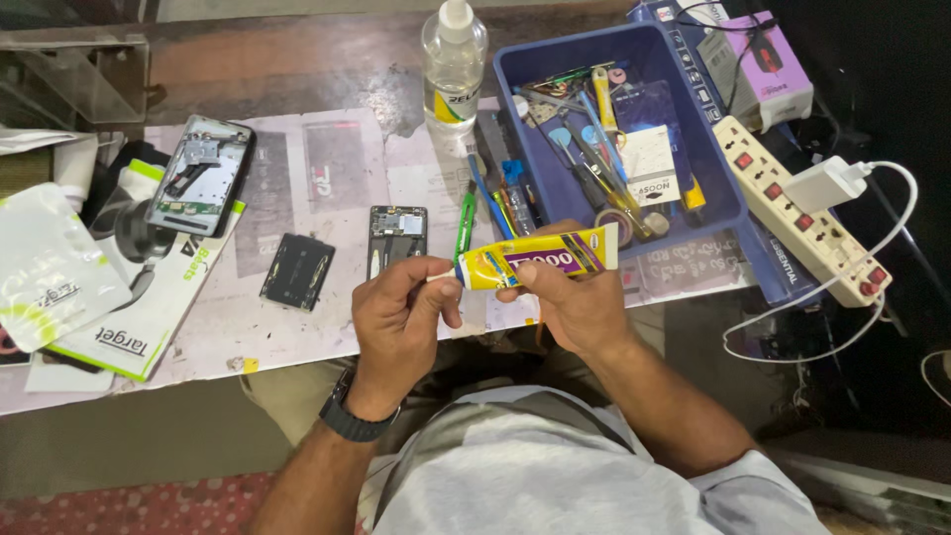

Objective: The person cleans the internal components of a disassembled smartphone using a blue brush, then applies adhesive from a tube to the battery area. The work is performed on a cluttered workbench with tools and parts visible.

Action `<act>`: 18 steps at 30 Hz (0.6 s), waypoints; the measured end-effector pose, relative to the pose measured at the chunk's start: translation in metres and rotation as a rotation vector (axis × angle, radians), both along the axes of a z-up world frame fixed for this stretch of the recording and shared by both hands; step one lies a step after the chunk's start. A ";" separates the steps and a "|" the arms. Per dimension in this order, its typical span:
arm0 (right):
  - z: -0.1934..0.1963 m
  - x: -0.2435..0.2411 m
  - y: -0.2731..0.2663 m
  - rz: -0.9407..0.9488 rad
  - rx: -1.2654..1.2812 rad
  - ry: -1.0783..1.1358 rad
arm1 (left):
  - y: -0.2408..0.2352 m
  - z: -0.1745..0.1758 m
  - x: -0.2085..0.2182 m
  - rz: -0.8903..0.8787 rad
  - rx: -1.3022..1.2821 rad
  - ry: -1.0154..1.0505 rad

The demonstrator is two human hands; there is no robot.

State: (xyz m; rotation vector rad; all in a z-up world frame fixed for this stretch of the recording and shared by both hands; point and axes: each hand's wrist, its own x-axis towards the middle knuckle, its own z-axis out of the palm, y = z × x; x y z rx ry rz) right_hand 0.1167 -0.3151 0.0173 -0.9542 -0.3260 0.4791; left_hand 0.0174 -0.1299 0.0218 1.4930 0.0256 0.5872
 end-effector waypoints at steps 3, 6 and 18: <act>-0.002 -0.004 0.003 0.004 0.025 -0.049 | 0.003 -0.007 0.000 0.037 0.080 0.062; -0.004 -0.007 0.004 0.000 -0.077 -0.230 | 0.008 -0.014 0.002 0.050 0.073 0.194; 0.004 0.011 0.002 -0.040 -0.064 -0.029 | 0.017 0.012 0.010 -0.116 0.213 0.239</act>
